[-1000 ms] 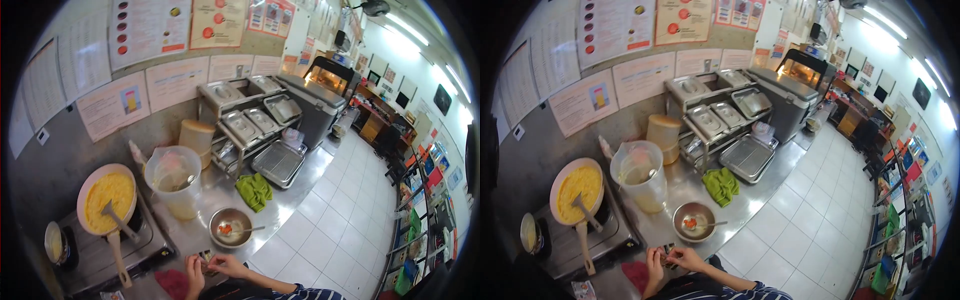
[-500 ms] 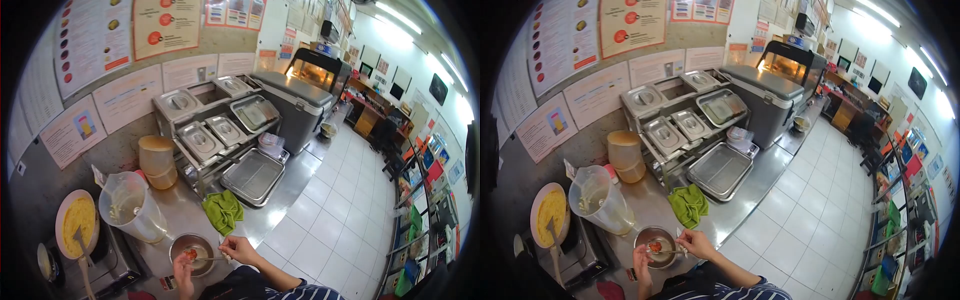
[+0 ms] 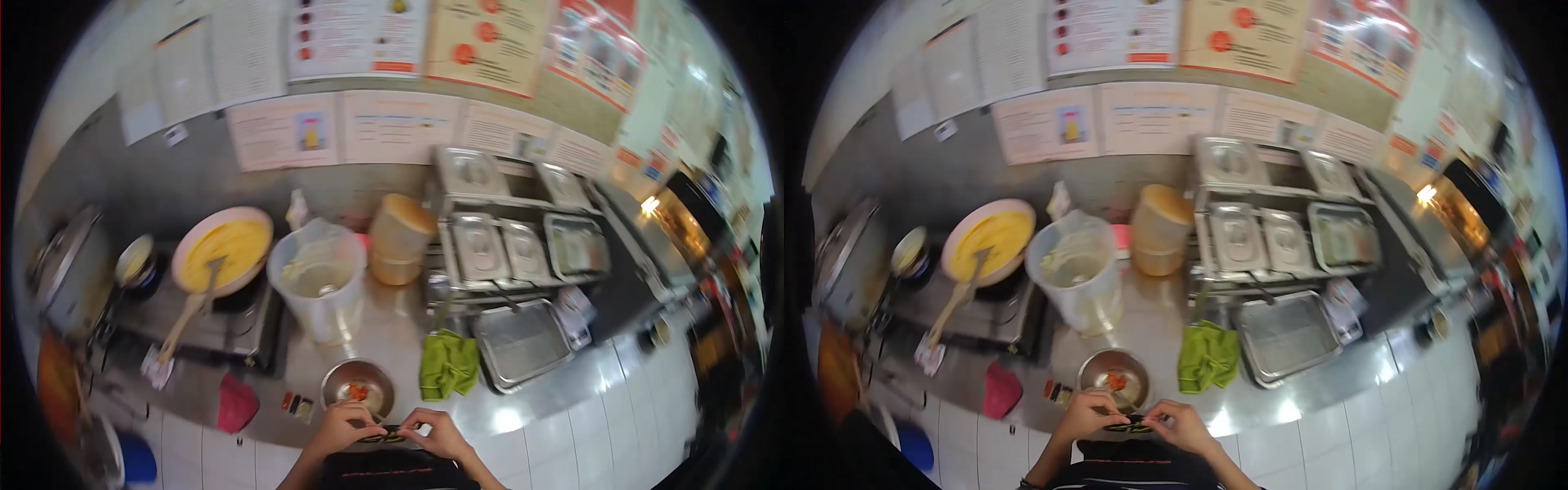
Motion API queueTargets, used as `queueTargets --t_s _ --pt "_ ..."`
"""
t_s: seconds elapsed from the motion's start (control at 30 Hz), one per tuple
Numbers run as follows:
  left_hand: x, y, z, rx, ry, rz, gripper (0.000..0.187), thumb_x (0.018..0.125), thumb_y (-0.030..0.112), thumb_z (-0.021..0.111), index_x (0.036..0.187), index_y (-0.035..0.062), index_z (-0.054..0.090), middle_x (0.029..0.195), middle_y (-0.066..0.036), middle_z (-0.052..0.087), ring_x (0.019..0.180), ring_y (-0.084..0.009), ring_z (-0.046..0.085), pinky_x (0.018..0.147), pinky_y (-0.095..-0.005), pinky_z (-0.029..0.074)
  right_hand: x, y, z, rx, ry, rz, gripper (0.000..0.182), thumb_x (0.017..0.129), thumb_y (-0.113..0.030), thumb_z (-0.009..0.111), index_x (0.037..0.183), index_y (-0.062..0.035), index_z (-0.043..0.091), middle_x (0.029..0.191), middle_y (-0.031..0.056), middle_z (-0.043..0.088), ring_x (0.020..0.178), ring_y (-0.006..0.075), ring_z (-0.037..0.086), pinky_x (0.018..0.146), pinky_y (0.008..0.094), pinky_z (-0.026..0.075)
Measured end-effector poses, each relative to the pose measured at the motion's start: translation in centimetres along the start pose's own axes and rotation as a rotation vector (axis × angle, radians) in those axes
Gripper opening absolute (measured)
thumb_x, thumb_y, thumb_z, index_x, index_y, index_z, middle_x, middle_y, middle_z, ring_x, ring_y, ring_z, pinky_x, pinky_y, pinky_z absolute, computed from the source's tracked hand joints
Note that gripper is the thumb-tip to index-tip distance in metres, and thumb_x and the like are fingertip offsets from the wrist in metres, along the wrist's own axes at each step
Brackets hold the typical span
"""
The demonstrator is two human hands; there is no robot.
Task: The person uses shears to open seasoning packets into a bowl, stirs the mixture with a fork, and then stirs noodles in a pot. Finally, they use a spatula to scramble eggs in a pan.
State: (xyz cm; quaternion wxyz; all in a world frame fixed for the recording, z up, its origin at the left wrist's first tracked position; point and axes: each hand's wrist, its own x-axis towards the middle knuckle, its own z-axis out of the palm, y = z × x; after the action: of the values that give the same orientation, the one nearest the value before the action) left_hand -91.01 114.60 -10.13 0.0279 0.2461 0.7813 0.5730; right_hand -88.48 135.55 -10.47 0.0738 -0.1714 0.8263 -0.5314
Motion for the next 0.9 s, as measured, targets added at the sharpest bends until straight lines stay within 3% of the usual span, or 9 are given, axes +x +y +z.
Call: queueTargets --t_s 0.13,0.2,0.27,0.33,0.37,0.43,0.57,0.77,0.9 --pt "-2.8 0.8 -1.0 0.158 -0.162 -0.003 0.009 0.068 0.014 0.064 0.073 0.0056 0.063 0.071 -0.003 0.057 0.071 -0.015 0.053 0.063 -0.0251 0.04 1.7 0.7 1.0 0.04 -0.105 -0.105 0.015 0.067 -0.014 0.067 0.075 -0.0042 0.059 0.064 0.0053 0.055 0.059 0.0132 0.051 0.056 0.0238 0.041" --pt "-4.6 0.9 -1.8 -0.267 -0.372 -0.15 0.011 0.069 0.014 0.063 0.076 0.0058 0.063 0.072 -0.003 0.057 0.071 -0.0154 0.053 0.064 -0.0273 0.04 2.4 0.8 2.2 0.109 -0.307 -0.159 0.016 0.066 -0.011 0.067 0.077 -0.0029 0.059 0.066 0.0055 0.055 0.06 0.0128 0.05 0.056 0.0235 0.04" --pt "-6.7 -1.1 -2.8 -0.338 -0.208 -0.065 0.01 0.069 0.012 0.063 0.077 0.0053 0.062 0.07 -0.003 0.056 0.07 -0.0143 0.052 0.063 -0.0264 0.04 3.1 0.3 3.2 0.25 -0.241 -0.125 0.018 0.066 -0.008 0.065 0.081 -0.0014 0.058 0.073 0.0062 0.056 0.065 0.0126 0.052 0.058 0.0235 0.042" --pt "-9.0 -1.8 -4.2 0.858 0.151 -0.499 0.013 0.073 0.016 0.059 0.076 0.0038 0.062 0.07 -0.007 0.059 0.072 -0.0155 0.056 0.065 -0.0278 0.041 4.0 0.2 4.2 0.297 -0.216 -0.105 0.024 0.066 -0.003 0.063 0.089 -0.0011 0.055 0.081 0.007 0.055 0.072 0.0133 0.055 0.064 0.0227 0.043" --pt "-10.1 -0.9 -4.9 0.855 0.185 -0.527 0.013 0.073 0.016 0.059 0.076 0.0038 0.062 0.07 -0.007 0.059 0.072 -0.0155 0.056 0.065 -0.0278 0.041 4.3 0.2 4.4 0.271 -0.229 -0.114 0.025 0.066 -0.002 0.062 0.089 -0.0012 0.055 0.081 0.0071 0.055 0.072 0.0133 0.055 0.064 0.0226 0.043" --pt "-12.1 1.6 -6.5 -0.125 0.106 -0.295 0.013 0.072 0.019 0.056 0.073 0.0069 0.061 0.07 -0.009 0.059 0.072 -0.0236 0.056 0.064 -0.0334 0.042 5.1 0.0 5.0 0.245 -0.276 -0.141 0.025 0.066 -0.002 0.062 0.09 -0.0013 0.055 0.082 0.0072 0.055 0.072 0.0134 0.055 0.064 0.0224 0.044" --pt "-14.7 -1.2 -6.5 0.719 0.273 -0.597 0.016 0.076 0.02 0.049 0.072 0.0072 0.057 0.068 -0.011 0.056 0.073 -0.0299 0.053 0.066 -0.0377 0.041 6.0 -0.9 8.0 0.295 -0.394 -0.122 0.025 0.066 -0.001 0.062 0.09 -0.0022 0.055 0.086 0.008 0.054 0.076 0.014 0.054 0.065 0.023 0.044" --pt "-15.7 -1.4 -6.9 0.243 0.18 -0.648 0.024 0.079 0.028 0.044 0.084 0.0064 0.052 0.079 -0.016 0.054 0.077 -0.0325 0.052 0.066 -0.04 0.04 7.5 -8.8 14.0 0.052 -0.394 -0.41 0.027 0.064 -0.008 0.065 0.089 -0.003 0.057 0.09 0.0122 0.055 0.076 0.0207 0.056 0.061 0.0269 0.046" --pt "-18.2 -1.9 -8.7 0.179 0.154 -0.689 0.024 0.079 0.026 0.041 0.087 0.005 0.051 0.085 -0.017 0.054 0.081 -0.0328 0.052 0.066 -0.0401 0.04 9.0 -8.4 18.8 -0.112 -0.816 -0.297 0.038 0.074 -0.016 0.059 0.108 -0.0054 0.045 0.101 0.0152 0.05 0.09 0.0276 0.05 0.077 0.0346 0.039"
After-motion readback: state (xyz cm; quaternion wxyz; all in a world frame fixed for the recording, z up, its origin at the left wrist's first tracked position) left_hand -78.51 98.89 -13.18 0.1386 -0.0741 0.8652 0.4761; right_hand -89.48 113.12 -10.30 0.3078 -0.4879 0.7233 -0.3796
